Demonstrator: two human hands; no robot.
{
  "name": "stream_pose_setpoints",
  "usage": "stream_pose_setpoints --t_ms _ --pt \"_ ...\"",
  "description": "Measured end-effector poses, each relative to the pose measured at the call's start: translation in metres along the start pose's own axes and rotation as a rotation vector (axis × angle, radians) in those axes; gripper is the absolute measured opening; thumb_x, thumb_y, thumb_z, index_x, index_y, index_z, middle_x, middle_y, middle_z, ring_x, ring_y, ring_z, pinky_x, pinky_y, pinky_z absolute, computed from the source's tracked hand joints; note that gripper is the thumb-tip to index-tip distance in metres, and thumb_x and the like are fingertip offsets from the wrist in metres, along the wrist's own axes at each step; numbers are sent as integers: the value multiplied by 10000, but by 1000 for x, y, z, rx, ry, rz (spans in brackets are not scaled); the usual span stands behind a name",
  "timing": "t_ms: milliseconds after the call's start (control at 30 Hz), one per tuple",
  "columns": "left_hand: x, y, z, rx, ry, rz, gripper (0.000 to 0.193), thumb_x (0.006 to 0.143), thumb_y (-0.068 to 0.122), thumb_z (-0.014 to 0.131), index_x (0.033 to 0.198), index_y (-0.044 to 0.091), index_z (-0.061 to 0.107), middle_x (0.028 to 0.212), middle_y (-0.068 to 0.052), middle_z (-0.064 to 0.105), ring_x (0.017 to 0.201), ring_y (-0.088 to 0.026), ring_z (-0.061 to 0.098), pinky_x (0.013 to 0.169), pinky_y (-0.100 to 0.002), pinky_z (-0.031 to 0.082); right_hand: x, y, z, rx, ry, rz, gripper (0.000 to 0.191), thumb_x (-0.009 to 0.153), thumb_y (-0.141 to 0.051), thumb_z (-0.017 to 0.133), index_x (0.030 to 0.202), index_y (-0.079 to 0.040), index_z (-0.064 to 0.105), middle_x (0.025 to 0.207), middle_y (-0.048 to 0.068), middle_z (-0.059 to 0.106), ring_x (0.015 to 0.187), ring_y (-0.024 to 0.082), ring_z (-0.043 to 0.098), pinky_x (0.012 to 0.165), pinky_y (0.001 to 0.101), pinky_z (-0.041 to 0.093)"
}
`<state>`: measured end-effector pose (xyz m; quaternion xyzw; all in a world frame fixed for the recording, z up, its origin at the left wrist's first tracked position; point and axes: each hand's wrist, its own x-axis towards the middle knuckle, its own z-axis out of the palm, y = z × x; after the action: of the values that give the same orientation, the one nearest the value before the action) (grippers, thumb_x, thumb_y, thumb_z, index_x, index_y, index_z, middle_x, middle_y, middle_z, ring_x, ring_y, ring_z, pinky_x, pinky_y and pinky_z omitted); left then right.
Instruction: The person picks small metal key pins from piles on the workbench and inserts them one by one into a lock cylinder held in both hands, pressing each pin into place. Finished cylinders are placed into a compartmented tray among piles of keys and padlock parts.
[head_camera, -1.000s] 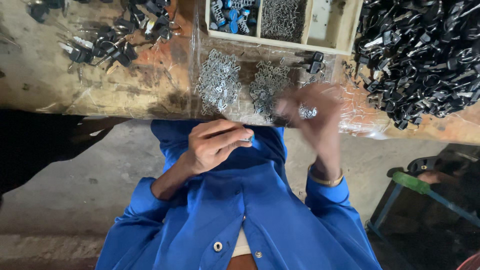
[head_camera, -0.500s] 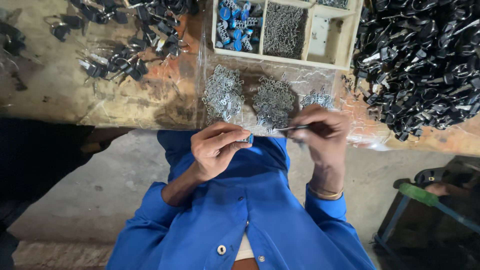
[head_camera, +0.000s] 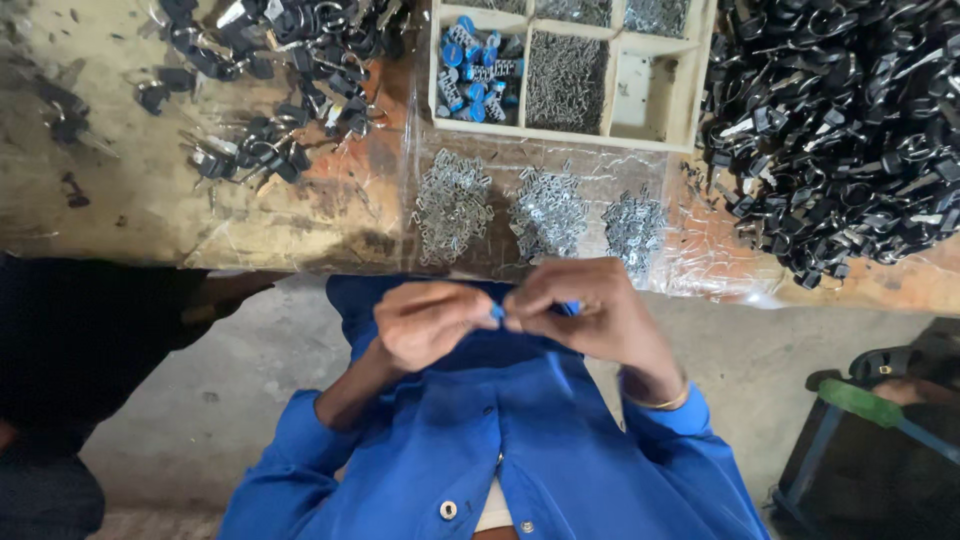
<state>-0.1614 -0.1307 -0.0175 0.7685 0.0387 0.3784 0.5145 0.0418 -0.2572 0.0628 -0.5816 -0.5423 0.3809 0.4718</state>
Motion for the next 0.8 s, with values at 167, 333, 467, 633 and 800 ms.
stream_pose_setpoints --t_ms 167,333,467,633,800 --pt "-1 3 0 -9 -67 -9 337 760 138 949 997 36 732 901 -87 767 748 -217 770 638 -305 620 17 -26 -43 -251 216 -2 270 747 120 747 986 -6 744 990 139 769 902 237 735 808 318 566" --pt "2 7 -2 -1 -67 -32 342 761 147 946 1002 31 732 909 -92 765 761 -219 772 646 -307 624 30 -28 -59 -678 727 -4 273 928 136 750 1169 16 706 1191 141 732 1080 240 732 902 316 578" --pt "8 8 -13 11 -54 -47 348 762 146 944 1016 32 735 916 -88 769 760 -214 771 648 -305 623 0 -13 -97 -881 705 348 243 963 -10 830 1191 -63 764 1135 99 771 1008 209 766 838 306 564" --pt "25 7 -34 87 -36 -13 344 780 166 933 1028 38 730 916 -77 765 763 -212 766 638 -311 609 -50 34 -131 -1325 551 605 358 808 -218 906 1122 -91 791 1066 137 731 909 349 701 724 443 524" --pt "55 8 -44 200 -59 44 319 800 199 926 1021 53 748 871 -63 749 710 -207 736 592 -322 572 -85 70 -129 -1410 634 411 163 929 -161 866 1027 -91 756 1119 93 677 1026 355 654 870 448 516"
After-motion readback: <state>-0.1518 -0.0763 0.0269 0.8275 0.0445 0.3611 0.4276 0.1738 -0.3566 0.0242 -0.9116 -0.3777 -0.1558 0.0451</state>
